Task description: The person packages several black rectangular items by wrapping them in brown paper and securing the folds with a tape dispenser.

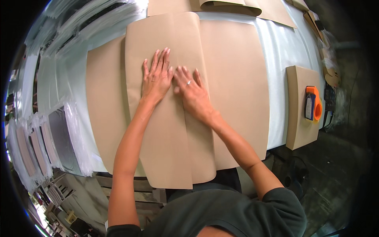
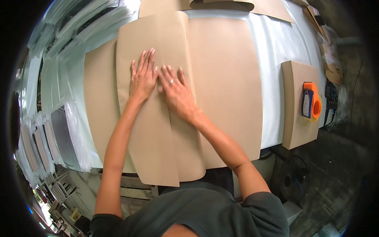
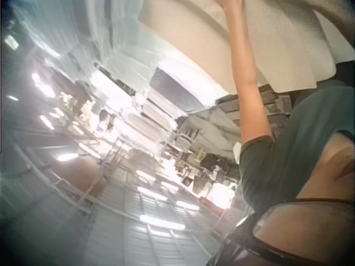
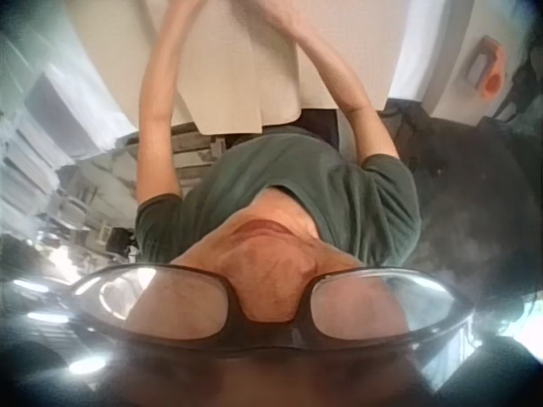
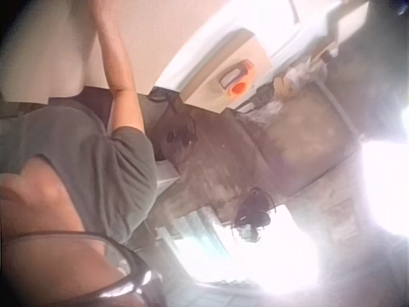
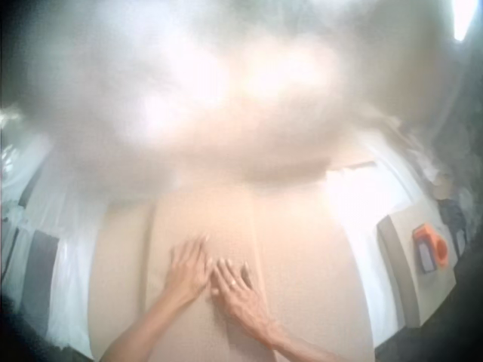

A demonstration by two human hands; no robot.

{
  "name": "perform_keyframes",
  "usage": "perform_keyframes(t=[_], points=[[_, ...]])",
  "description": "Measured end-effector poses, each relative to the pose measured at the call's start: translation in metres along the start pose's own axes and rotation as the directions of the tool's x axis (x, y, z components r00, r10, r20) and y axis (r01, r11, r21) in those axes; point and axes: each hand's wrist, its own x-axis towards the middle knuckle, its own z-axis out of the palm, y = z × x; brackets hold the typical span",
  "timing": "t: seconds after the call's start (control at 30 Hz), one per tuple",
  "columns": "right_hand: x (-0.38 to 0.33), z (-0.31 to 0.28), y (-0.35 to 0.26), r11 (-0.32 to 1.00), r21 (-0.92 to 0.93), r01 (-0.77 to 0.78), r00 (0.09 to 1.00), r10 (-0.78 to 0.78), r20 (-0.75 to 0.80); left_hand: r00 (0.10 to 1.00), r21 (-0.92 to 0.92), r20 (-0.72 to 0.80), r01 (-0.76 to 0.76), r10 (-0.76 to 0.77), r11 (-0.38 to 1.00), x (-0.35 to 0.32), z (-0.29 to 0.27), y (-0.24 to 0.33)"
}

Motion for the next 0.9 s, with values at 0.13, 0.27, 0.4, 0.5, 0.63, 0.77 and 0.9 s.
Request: perform_keyframes(t=[0.13,0.27,0.4,0.5,0.63,0.77,0.9], points=[[-0.006,-0.004,-0.015,0.985,-0.162,-0.05,0.998,0.044,-0.045,0.997,-0.15,-0.075,-0.039,0.028,0.988,0.002,-0.001,-0.009],[-0.007,-0.002,-0.003,0.976,-0.21,-0.062,0.996,0.045,-0.083,0.964,-0.57,-0.248,-0.061,-0.1,0.819,-0.016,-0.015,-0.071],[-0.004,-0.036,0.03,0.996,0.046,0.076,0.991,-0.081,0.111,0.92,-0.829,-0.01,0.212,-0.392,0.517,-0.042,-0.005,-0.093],[-0.016,-0.035,0.055,0.957,0.274,-0.097,0.987,0.128,-0.097,0.929,-0.938,0.143,0.237,-0.341,0.253,-0.04,-0.009,-0.092],[-0.008,-0.016,0.03,0.495,0.731,-0.469,0.792,0.603,0.099,0.928,-0.958,0.15,0.222,-0.341,0.183,-0.04,-0.013,-0.084],[-0.008,-0.021,0.026,0.563,0.695,-0.447,0.811,0.583,0.05,0.941,-0.943,0.144,0.225,-0.308,0.246,-0.039,-0.019,-0.082],[0.001,-0.018,0.024,0.636,0.602,-0.482,0.822,0.567,0.059,0.938,-0.933,0.157,0.243,-0.308,0.265,-0.042,-0.011,-0.085]])
